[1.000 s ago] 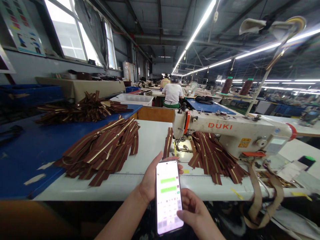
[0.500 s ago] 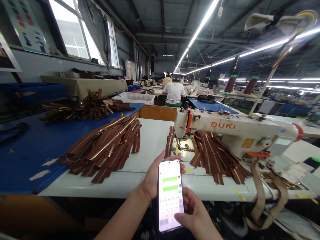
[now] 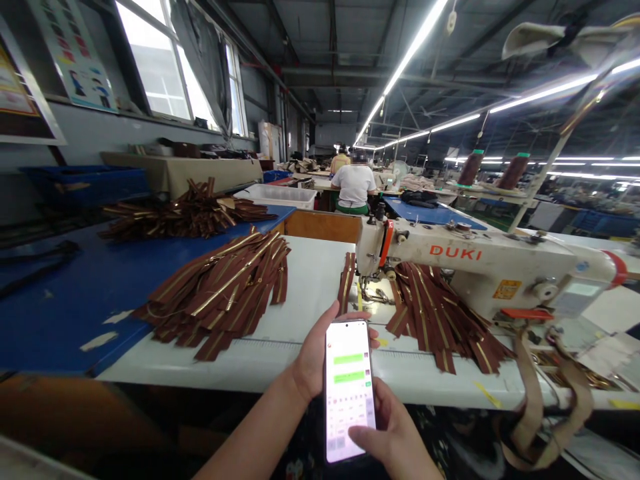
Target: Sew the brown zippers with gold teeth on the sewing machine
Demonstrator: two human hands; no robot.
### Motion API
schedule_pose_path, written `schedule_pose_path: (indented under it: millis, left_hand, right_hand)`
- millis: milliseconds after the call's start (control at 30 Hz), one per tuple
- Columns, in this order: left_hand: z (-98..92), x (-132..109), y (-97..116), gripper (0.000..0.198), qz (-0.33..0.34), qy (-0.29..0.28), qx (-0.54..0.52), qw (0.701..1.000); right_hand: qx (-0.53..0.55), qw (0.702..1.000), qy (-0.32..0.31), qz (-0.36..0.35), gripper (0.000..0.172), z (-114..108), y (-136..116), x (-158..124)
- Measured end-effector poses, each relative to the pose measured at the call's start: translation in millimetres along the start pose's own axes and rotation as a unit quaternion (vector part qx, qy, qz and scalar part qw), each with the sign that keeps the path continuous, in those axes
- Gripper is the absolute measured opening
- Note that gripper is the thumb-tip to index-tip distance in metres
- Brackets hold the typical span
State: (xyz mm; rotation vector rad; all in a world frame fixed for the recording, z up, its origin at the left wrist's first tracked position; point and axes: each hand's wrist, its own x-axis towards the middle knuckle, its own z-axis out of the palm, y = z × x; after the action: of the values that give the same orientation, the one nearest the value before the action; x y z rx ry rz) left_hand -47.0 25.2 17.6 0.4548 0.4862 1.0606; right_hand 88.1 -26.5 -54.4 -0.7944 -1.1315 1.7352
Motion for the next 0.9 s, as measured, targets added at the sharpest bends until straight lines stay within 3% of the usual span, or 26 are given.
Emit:
schedule_pose_path:
  millis: [333, 567, 900]
  left_hand:
    - [13.8, -5.1, -5.5, 0.041, 0.032, 0.050, 0.053, 0.997]
    - [22.3, -8.7, -9.3, 0.040, 0.047, 0.070, 0.074, 0.994]
    - [22.3, -10.5, -7.0, 0.040, 0.045, 0.061, 0.064, 0.995]
  right_hand:
    - [-0.062, 0.993, 0.102, -0.017, 0.042, 23.3, -12.1, 1.5]
    - [-0.052, 0.992, 0.107, -0.048, 0.045, 27.5, -15.9, 3.1]
    - [-0.047, 0.997, 0.067, -0.012, 0.045, 17.7, -16.0, 0.8]
